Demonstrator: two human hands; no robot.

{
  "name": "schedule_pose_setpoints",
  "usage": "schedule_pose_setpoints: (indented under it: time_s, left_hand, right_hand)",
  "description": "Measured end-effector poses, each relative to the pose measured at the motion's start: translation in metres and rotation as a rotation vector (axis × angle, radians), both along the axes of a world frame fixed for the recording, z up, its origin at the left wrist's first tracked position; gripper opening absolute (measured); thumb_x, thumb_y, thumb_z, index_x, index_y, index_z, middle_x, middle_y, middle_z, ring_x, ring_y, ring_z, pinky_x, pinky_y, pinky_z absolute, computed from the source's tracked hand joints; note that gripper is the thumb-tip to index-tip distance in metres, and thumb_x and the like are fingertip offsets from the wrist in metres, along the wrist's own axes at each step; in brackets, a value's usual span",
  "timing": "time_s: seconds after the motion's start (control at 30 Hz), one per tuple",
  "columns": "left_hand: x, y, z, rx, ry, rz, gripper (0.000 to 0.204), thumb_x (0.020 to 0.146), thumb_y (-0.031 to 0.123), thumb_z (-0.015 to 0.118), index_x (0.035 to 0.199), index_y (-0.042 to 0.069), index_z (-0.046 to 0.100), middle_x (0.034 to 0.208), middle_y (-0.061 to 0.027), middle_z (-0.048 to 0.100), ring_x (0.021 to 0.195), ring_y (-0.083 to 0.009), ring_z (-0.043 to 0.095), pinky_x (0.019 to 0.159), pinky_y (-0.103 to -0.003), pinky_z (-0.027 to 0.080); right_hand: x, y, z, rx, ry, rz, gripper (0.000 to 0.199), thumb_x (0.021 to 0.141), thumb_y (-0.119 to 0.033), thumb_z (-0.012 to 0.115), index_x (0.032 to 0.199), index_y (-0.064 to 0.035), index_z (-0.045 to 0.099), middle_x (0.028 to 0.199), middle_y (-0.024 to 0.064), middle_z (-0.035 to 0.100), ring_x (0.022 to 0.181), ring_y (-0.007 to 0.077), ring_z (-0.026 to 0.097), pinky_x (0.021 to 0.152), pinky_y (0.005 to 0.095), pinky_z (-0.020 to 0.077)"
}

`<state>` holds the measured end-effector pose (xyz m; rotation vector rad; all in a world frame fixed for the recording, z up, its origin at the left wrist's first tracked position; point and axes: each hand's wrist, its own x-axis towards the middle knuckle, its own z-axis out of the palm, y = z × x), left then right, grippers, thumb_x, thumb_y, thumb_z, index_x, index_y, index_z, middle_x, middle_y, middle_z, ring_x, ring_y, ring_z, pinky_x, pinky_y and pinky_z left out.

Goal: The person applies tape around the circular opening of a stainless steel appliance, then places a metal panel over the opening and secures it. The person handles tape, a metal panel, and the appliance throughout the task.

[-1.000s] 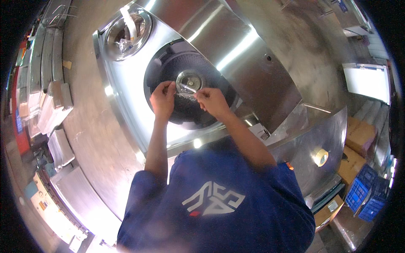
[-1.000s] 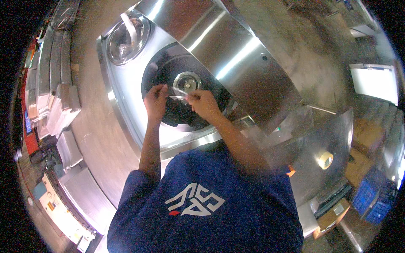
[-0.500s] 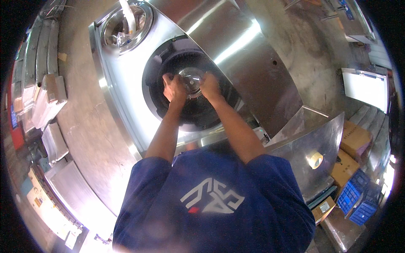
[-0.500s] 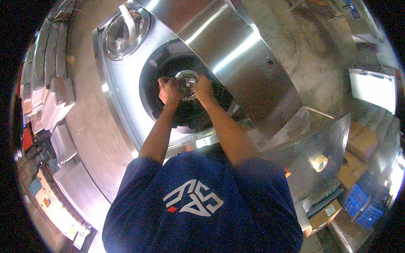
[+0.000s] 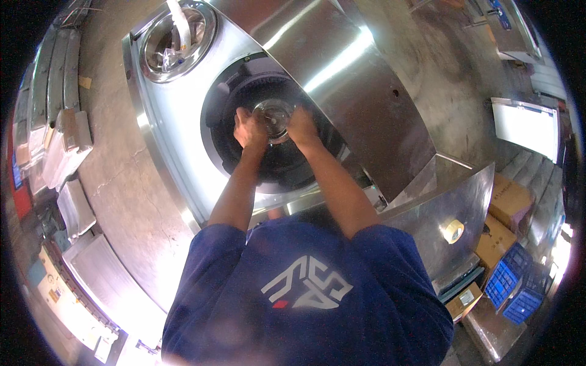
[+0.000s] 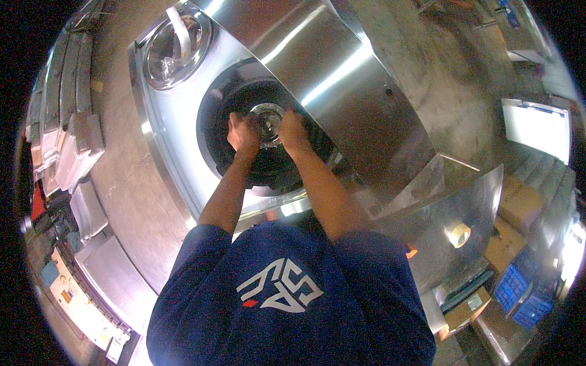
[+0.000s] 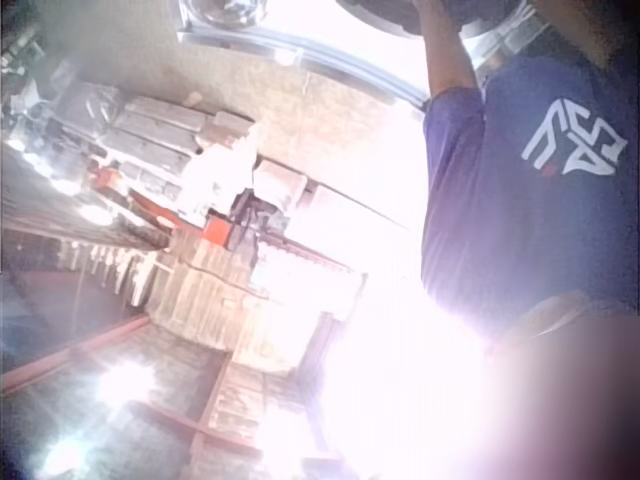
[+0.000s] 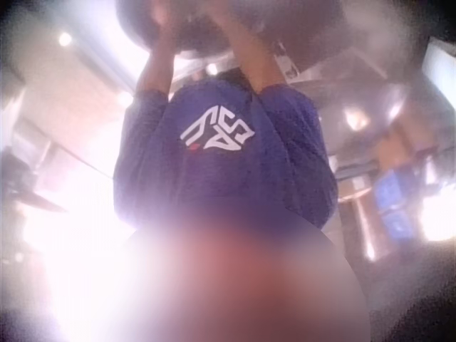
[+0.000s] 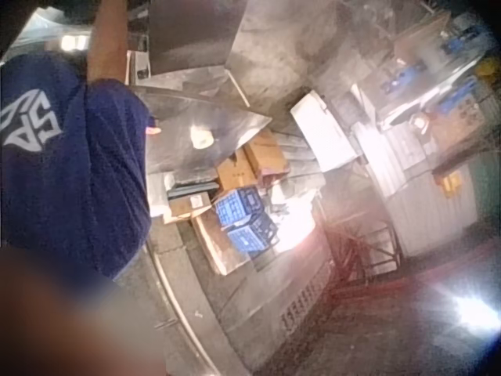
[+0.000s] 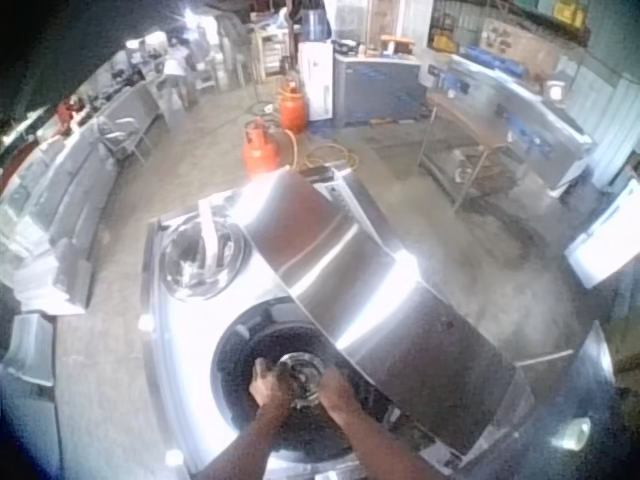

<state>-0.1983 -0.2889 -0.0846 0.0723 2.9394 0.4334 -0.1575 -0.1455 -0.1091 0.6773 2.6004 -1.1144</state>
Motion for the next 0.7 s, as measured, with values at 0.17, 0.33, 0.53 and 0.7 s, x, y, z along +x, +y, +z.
schedule_pose_setpoints:
  time_s: [0.17,0.33,0.53,0.7]
  left_hand:
    - [-0.008,0.002,0.008,-0.025,0.022,-0.031,0.031,0.090,0.021,0.063,0.121,0.020,0.067,0.115,-0.0106,0.055,0.108,-0.0315,0.059,0.087,-0.046,0.054]
    - [0.004,0.001,0.012,0.024,-0.045,-0.506,0.054,0.081,0.013,0.068,0.134,0.008,0.058,0.145,-0.0136,0.047,0.133,-0.0348,0.046,0.113,-0.046,0.038]
    - [0.012,-0.013,-0.009,-0.069,-0.415,-0.650,0.092,0.068,0.017,0.082,0.148,0.004,0.036,0.154,-0.0175,0.039,0.141,-0.0336,0.039,0.112,-0.044,0.040]
    - [0.008,-0.003,-0.051,0.243,0.149,-0.561,0.064,0.064,0.027,0.082,0.122,0.009,0.063,0.130,-0.0154,0.059,0.128,-0.0334,0.051,0.105,-0.046,0.045]
  right_hand:
    - [-0.001,-0.004,0.028,-0.083,-0.057,-0.054,0.039,0.087,-0.010,0.066,0.120,0.0070,0.053,0.118,0.0322,0.059,0.105,0.0485,0.061,0.089,0.0518,0.0527]
    - [0.013,-0.018,0.045,0.235,-0.046,0.197,0.036,0.091,-0.013,0.058,0.122,0.0048,0.054,0.113,0.0309,0.062,0.100,0.0431,0.066,0.082,0.0508,0.0559]
    - [0.020,-0.028,0.048,0.252,-0.145,0.473,0.028,0.092,-0.028,0.056,0.100,-0.0069,0.073,0.102,0.0175,0.073,0.091,0.0378,0.071,0.079,0.0514,0.0560]
    - [0.013,-0.025,0.074,0.290,-0.231,0.578,0.029,0.091,-0.022,0.056,0.104,0.0005,0.070,0.108,0.0261,0.069,0.104,0.0447,0.066,0.089,0.0539,0.0514]
